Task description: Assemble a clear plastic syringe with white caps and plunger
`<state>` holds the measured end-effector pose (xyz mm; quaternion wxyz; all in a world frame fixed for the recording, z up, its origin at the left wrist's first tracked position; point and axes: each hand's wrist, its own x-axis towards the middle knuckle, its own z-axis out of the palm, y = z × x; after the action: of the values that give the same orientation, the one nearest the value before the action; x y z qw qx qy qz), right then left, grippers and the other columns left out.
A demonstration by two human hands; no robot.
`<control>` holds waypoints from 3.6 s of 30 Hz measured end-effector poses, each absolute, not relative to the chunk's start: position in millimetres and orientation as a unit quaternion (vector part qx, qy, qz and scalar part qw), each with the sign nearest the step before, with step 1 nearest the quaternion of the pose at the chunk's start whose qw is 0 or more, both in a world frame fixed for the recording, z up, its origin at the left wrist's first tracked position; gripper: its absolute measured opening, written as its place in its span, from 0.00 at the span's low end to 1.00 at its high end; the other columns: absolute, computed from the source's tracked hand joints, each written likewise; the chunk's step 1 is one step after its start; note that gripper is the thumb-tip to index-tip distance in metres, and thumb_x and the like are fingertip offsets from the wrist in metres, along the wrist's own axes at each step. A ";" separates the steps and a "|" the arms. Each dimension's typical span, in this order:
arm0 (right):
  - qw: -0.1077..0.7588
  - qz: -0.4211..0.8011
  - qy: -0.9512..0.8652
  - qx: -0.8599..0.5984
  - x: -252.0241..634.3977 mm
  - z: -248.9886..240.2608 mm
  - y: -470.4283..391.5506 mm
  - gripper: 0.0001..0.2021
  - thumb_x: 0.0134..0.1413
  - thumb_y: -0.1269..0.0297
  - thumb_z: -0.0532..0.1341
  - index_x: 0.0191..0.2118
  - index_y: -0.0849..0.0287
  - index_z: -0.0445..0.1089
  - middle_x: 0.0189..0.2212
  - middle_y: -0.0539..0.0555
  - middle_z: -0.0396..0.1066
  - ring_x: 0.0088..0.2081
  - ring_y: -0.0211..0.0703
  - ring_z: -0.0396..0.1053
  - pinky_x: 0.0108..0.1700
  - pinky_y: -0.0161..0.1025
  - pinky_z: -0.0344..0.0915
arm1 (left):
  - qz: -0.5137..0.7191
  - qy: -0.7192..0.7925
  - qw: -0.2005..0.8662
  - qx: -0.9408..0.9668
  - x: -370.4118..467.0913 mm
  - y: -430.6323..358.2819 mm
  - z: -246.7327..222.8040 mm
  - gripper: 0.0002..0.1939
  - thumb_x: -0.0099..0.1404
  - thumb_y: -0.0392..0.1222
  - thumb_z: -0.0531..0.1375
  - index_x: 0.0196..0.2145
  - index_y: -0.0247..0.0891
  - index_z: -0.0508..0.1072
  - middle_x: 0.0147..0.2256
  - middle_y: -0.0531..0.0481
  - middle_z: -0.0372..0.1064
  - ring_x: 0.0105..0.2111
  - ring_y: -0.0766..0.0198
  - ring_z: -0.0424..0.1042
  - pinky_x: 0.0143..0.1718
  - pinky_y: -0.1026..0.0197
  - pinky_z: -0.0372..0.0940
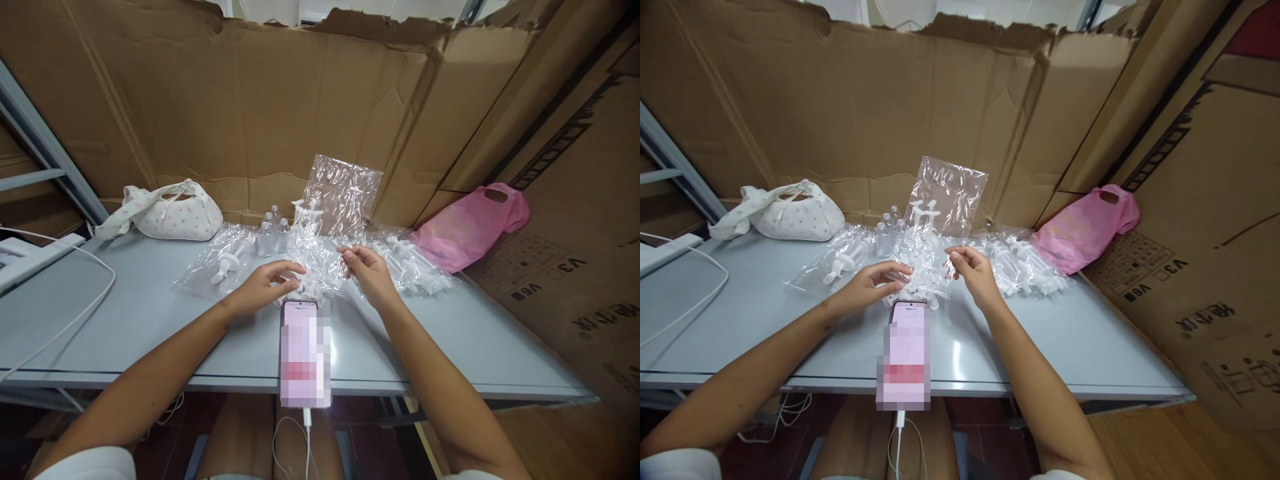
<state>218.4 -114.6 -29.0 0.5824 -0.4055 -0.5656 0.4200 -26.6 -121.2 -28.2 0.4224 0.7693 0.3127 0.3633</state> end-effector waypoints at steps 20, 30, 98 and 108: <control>0.491 0.521 -0.582 -0.387 192.0 -39.9 -118.8 0.21 0.44 0.53 0.68 0.42 0.59 0.69 0.23 0.50 0.74 0.29 0.44 0.76 0.34 0.41 0.71 | 0.501 0.354 0.445 0.652 -16.7 -122.0 -35.6 0.23 0.63 0.41 0.60 0.56 0.42 0.65 0.46 0.44 0.73 0.34 0.63 0.77 0.40 0.57 0.71; 0.511 0.492 -0.580 -0.400 189.1 -36.2 -123.2 0.18 0.42 0.51 0.69 0.33 0.60 0.71 0.24 0.51 0.75 0.28 0.44 0.77 0.33 0.40 0.71 | 0.527 0.367 0.486 0.592 -12.7 -121.5 -31.4 0.42 0.62 0.38 0.61 0.66 0.46 0.41 0.39 0.45 0.75 0.31 0.64 0.76 0.38 0.56 0.69; 0.494 0.501 -0.608 -0.367 194.6 -35.9 -121.6 0.18 0.49 0.47 0.63 0.37 0.58 0.74 0.37 0.55 0.76 0.36 0.45 0.75 0.43 0.46 0.71 | 0.403 0.296 0.550 0.669 -42.8 -102.7 -23.0 0.40 0.64 0.49 0.59 0.67 0.39 0.43 0.46 0.40 0.75 0.44 0.57 0.74 0.50 0.50 0.64; 0.515 0.443 -0.600 -0.423 208.3 -32.6 -114.6 0.18 0.47 0.54 0.64 0.42 0.60 0.74 0.24 0.48 0.69 0.25 0.37 0.69 0.32 0.39 0.65 | 0.354 0.520 0.046 0.776 -60.8 -94.2 -16.9 0.24 0.67 0.48 0.51 0.59 0.39 0.61 0.52 0.40 0.69 0.54 0.49 0.65 0.55 0.47 0.56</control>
<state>208.3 -114.6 -32.6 0.5147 -0.4231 -0.5999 0.4430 -60.8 -94.2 -16.9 0.0463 0.7761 0.5196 0.3543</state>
